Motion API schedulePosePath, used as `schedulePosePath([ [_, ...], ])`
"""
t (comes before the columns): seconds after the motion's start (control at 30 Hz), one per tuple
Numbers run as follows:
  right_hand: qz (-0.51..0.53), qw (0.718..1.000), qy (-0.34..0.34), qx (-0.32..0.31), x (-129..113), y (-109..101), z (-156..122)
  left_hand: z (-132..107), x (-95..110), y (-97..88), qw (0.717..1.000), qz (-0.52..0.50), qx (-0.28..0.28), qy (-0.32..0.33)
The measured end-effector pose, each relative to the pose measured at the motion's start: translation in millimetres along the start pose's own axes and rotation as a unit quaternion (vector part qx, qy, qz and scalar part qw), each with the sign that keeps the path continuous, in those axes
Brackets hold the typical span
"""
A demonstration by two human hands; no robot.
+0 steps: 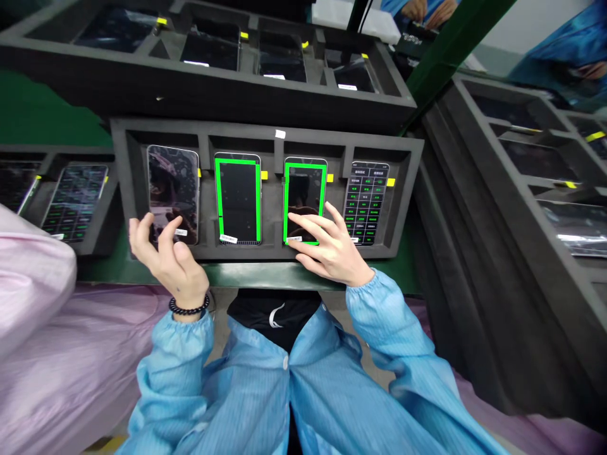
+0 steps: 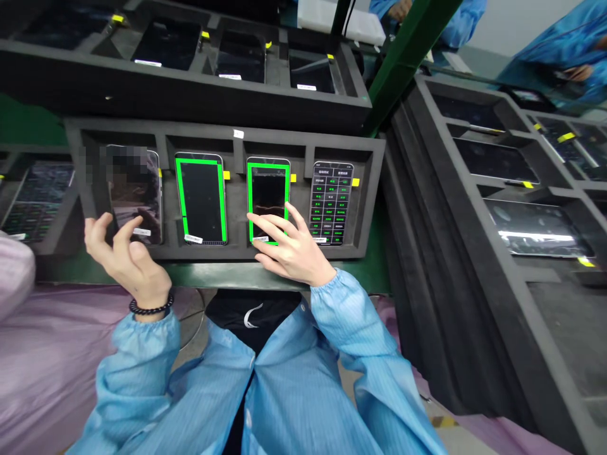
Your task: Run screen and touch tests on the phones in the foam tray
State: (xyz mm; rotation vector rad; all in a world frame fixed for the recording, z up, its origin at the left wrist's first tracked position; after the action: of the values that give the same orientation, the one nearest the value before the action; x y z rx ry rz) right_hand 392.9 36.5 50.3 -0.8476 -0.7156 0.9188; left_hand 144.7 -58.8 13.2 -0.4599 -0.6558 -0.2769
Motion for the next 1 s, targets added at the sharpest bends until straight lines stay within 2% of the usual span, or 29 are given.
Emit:
schedulePosePath([
  [0.1, 0.005, 1.000, -0.018, -0.004, -3.1, 2.0, 1.5, 0.0, 0.5, 0.6, 1.000, -0.001, -0.005, 0.001],
  [0.2, 0.010, 1.000, -0.009, 0.007, 0.3, 0.1, 2.3, -0.2, 0.1, 0.3, 1.000, -0.003, -0.003, 0.002],
  [0.4, -0.016, 0.997, 0.068, 0.038, 22.4, -7.5, 15.4, -0.2, 0.0, 0.4, 1.000, -0.005, 0.001, -0.001],
  [0.57, -0.042, 0.987, 0.144, 0.051, 44.1, -6.2, 45.1, -0.5, -1.0, -0.6, 1.000, 0.007, 0.001, -0.006],
  [0.67, -0.050, 0.984, 0.164, 0.041, 52.6, -1.9, 61.4, -0.6, -2.1, -0.7, 1.000, 0.006, -0.001, -0.006],
  [0.8, -0.049, 0.988, 0.144, 0.037, 51.0, -4.4, 64.9, -0.5, -2.5, -1.4, 1.000, 0.000, 0.004, -0.003],
  [1.0, 0.013, 0.999, 0.024, 0.019, 16.0, -11.8, 24.6, -0.7, -2.6, -0.8, 1.000, 0.005, 0.004, -0.010],
])
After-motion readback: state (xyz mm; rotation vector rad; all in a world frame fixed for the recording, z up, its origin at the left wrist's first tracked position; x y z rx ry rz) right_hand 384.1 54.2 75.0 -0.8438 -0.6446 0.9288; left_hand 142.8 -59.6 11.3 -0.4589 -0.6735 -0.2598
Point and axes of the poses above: each hand's wrist, its own z-axis towards the middle knuckle, its own y-axis out of the palm, x = y × z, the point moved 6 cm from there along z, towards the middle knuckle, and after that the axes turned 11 degrees about -z, right-handed, at the moved point
